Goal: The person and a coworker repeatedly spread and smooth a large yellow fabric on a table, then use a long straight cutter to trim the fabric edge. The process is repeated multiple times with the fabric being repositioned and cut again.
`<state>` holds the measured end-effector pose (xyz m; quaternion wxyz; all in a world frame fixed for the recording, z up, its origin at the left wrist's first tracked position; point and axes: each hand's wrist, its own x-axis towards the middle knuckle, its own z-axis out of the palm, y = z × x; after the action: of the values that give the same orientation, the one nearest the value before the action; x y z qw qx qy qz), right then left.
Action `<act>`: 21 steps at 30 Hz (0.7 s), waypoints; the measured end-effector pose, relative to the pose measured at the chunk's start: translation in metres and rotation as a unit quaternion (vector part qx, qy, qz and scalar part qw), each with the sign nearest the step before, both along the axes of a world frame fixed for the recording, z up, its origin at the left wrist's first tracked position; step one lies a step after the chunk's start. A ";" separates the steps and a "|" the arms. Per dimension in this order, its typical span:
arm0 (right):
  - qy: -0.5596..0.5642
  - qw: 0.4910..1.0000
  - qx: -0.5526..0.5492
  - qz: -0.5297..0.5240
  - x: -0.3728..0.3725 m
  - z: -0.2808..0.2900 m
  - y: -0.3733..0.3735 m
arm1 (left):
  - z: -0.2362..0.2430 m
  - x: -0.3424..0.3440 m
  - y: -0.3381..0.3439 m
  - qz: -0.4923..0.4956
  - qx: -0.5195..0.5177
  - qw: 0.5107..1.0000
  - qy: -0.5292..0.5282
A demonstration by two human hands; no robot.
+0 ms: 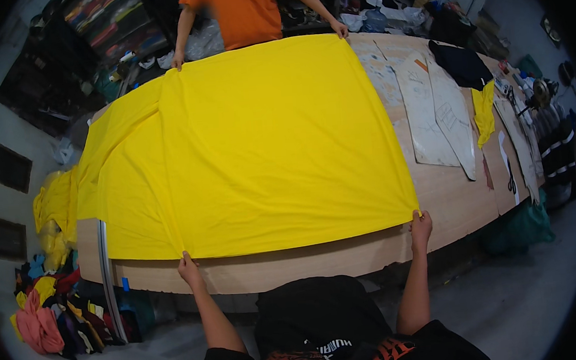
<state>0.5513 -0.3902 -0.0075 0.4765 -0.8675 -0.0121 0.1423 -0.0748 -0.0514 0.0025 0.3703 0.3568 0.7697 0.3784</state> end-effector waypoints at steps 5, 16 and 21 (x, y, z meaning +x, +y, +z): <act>-0.070 0.990 -0.109 0.046 0.008 -0.010 -0.010 | 0.000 -0.004 0.004 -0.008 0.016 1.000 -0.004; -0.074 0.976 -0.204 -0.001 -0.003 0.011 0.012 | -0.018 -0.005 0.002 -0.040 0.013 0.978 0.205; -0.302 0.927 -0.219 -0.023 -0.013 0.026 0.037 | -0.004 0.013 -0.003 0.046 0.038 0.957 0.283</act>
<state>0.5379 -0.3531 0.0185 0.2516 -0.9522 -0.1038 -0.1387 -0.0616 -0.0544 -0.0017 0.1062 0.4275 0.8434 0.3075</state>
